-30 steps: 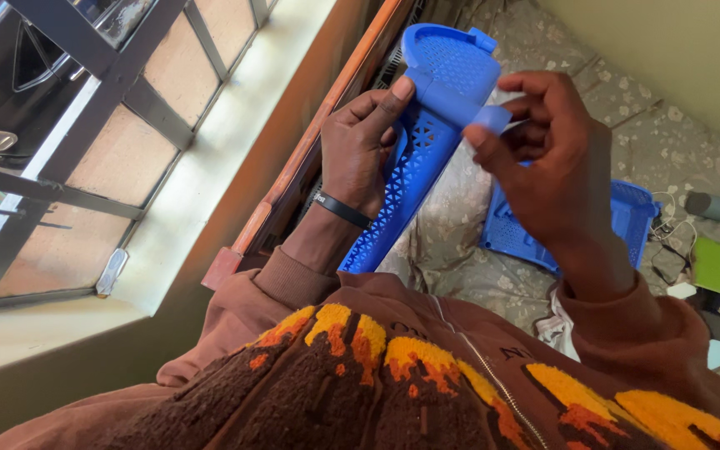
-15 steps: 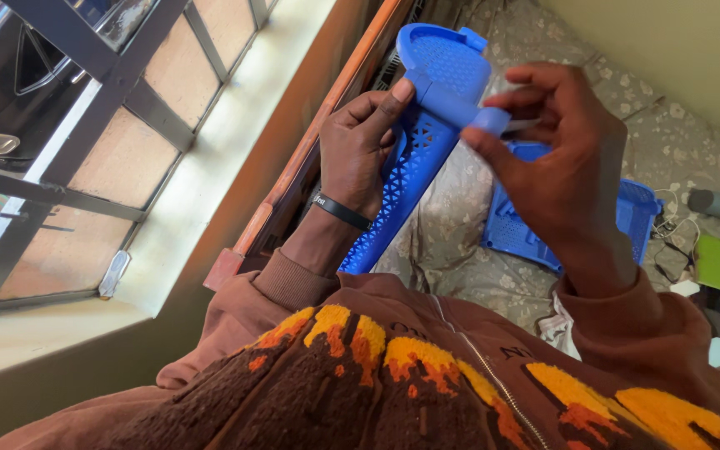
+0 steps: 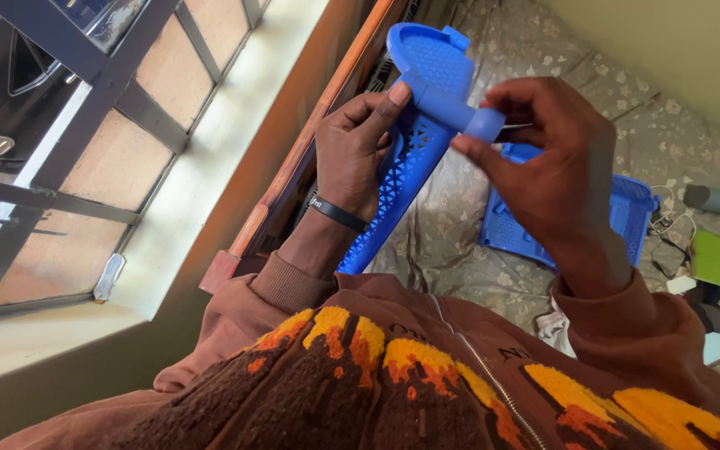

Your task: The person assembles a blue plastic basket by inserting cylindrical connectors into the basket's side holes. They wipe the basket with a cloth, then continue inserting connectors into different holes, rotating the basket to access multiple sides.

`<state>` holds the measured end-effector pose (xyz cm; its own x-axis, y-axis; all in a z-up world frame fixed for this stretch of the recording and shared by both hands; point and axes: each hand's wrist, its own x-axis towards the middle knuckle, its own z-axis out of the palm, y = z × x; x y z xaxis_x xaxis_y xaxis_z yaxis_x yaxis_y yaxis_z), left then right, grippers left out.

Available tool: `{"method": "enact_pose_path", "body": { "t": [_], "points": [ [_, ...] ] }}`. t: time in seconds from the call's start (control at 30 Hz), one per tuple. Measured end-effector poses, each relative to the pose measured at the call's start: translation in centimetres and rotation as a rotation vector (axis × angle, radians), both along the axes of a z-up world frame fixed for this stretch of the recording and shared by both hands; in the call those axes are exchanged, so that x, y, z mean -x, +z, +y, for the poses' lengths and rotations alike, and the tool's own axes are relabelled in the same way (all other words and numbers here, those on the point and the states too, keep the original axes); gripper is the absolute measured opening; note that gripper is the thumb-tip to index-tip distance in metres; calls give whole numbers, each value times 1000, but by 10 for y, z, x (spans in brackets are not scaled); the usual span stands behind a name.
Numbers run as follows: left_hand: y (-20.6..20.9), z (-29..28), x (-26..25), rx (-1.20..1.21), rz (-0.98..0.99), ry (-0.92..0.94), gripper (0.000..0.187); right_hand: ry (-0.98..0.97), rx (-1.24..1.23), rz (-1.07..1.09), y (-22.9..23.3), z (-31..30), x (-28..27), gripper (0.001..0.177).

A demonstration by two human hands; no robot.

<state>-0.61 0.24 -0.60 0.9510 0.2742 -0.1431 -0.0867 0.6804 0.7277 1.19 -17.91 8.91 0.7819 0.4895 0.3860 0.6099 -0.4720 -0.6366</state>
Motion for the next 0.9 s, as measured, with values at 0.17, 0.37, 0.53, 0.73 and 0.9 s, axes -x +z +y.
{"method": "enact_pose_path", "body": {
  "t": [0.17, 0.37, 0.53, 0.73, 0.9],
  "points": [
    [1, -1, -1, 15, -4, -2, 21, -40, -132, 195, 3, 3, 3, 37],
    [1, 2, -1, -8, 9, -57, 33, 29, 196, -93, 9, -3, 5, 31],
    [-1, 6, -12, -62, 91, -196, 45, 57, 365, -81, -4, -3, 3, 28],
    [-22, -3, -17, -474, 251, -137, 49, 144, 304, -294, -27, 8, 9, 29],
    [-43, -18, -5, -855, 27, 118, 39, -79, 59, -54, -27, 24, 38, 20]
  ]
}}
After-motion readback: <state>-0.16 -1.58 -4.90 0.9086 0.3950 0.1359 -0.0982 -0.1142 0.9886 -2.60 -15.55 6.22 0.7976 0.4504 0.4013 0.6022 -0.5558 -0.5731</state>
